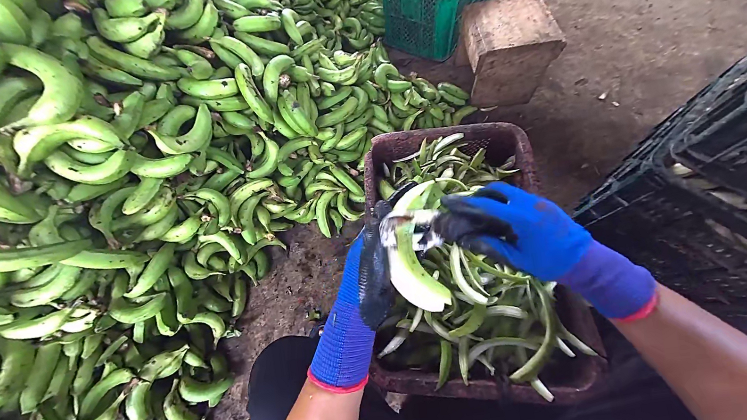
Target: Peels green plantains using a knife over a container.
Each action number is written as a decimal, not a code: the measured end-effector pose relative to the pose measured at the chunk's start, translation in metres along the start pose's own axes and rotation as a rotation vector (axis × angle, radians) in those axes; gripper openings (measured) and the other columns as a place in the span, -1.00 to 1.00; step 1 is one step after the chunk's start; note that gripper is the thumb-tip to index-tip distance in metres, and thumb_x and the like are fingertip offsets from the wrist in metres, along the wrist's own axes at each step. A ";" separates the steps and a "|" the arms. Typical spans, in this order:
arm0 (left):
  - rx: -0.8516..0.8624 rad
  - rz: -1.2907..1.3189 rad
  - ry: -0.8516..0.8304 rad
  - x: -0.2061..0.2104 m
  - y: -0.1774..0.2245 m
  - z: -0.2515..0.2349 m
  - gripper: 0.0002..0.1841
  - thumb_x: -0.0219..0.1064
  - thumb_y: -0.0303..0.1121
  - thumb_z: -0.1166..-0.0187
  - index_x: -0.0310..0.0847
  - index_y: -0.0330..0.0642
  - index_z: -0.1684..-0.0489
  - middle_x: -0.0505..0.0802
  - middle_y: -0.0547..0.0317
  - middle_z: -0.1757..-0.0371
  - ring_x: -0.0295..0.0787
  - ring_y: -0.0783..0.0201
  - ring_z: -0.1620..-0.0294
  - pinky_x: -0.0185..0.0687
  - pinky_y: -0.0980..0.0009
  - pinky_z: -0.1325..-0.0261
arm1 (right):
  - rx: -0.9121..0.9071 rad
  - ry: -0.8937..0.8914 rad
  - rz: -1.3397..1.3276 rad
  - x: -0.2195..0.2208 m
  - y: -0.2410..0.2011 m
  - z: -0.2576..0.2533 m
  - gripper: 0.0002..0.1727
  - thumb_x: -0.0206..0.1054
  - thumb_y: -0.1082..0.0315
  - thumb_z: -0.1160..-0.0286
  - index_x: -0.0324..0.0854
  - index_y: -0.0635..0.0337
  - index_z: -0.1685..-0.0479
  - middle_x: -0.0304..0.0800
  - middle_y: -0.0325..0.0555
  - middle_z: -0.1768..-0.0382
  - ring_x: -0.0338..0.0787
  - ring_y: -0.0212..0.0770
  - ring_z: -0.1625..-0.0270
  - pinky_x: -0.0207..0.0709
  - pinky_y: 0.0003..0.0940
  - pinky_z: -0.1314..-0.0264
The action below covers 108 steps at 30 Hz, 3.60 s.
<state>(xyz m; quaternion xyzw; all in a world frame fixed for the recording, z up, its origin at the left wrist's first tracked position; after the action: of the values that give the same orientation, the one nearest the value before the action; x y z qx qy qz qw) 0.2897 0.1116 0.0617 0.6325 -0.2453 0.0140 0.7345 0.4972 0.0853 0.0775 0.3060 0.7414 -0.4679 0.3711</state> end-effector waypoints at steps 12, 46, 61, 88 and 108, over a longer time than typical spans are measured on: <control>-0.150 -0.234 0.050 0.007 -0.019 -0.012 -0.66 -0.09 -0.25 -0.89 0.47 -0.13 -0.42 0.80 0.22 0.11 0.76 0.43 0.28 0.75 0.47 0.19 | 0.309 -0.051 -0.306 0.019 -0.009 -0.007 -0.09 0.69 0.21 -0.18 0.42 0.04 -0.69 0.80 0.11 -0.23 0.82 0.03 -0.19 0.64 0.15 -0.30; 0.237 -1.048 0.171 -0.017 0.004 -0.008 -0.36 0.43 -0.34 -0.52 0.35 -0.52 -0.54 0.67 -0.45 -0.38 0.60 -0.23 -0.45 0.42 -0.07 -0.55 | 0.534 -0.159 -1.102 0.009 0.008 0.017 -0.42 0.21 0.30 -0.71 0.26 0.25 -0.68 0.61 0.05 -0.38 0.74 -0.27 -0.20 0.69 -0.33 -0.19; -0.007 -0.354 0.017 -0.005 -0.003 -0.016 -0.47 0.13 -0.20 -0.69 0.31 -0.20 -0.62 0.78 0.05 -0.12 0.77 0.32 -0.02 0.72 0.34 -0.11 | 0.308 0.046 -0.539 -0.027 -0.007 0.002 -0.21 0.48 0.20 -0.40 0.33 0.03 -0.72 0.79 -0.13 -0.20 0.79 -0.37 -0.09 0.69 -0.33 -0.20; 0.042 -0.080 0.096 -0.014 0.011 -0.013 -0.51 0.12 -0.25 -0.73 0.31 -0.08 -0.64 0.82 0.10 0.01 0.82 0.31 0.19 0.81 0.39 0.13 | 0.249 0.064 -0.243 -0.016 0.009 0.008 -0.39 0.32 0.09 -0.58 0.49 -0.03 -0.65 0.76 0.05 -0.32 0.81 0.00 -0.25 0.65 0.16 -0.30; -0.031 -0.284 -0.141 0.014 0.005 0.000 -0.52 -0.04 -0.24 -0.78 0.28 -0.17 -0.64 0.81 0.16 0.00 0.79 0.42 0.19 0.76 0.48 0.10 | 0.205 0.282 0.082 -0.062 0.009 -0.011 -0.34 0.30 0.25 -0.57 0.38 0.03 -0.73 0.58 0.35 -0.37 0.67 0.38 -0.28 0.55 0.39 -0.18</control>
<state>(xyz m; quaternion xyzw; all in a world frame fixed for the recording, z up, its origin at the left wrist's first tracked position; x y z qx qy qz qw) 0.3007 0.1087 0.0717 0.6487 -0.2047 -0.1383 0.7198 0.5348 0.0925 0.1288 0.4348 0.7214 -0.4781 0.2491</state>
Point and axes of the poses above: each hand's wrist, its own z-axis away from the middle knuckle, its own x-axis out of the palm, y = z × x, the point moved 5 cm from there along -z, towards the middle knuckle
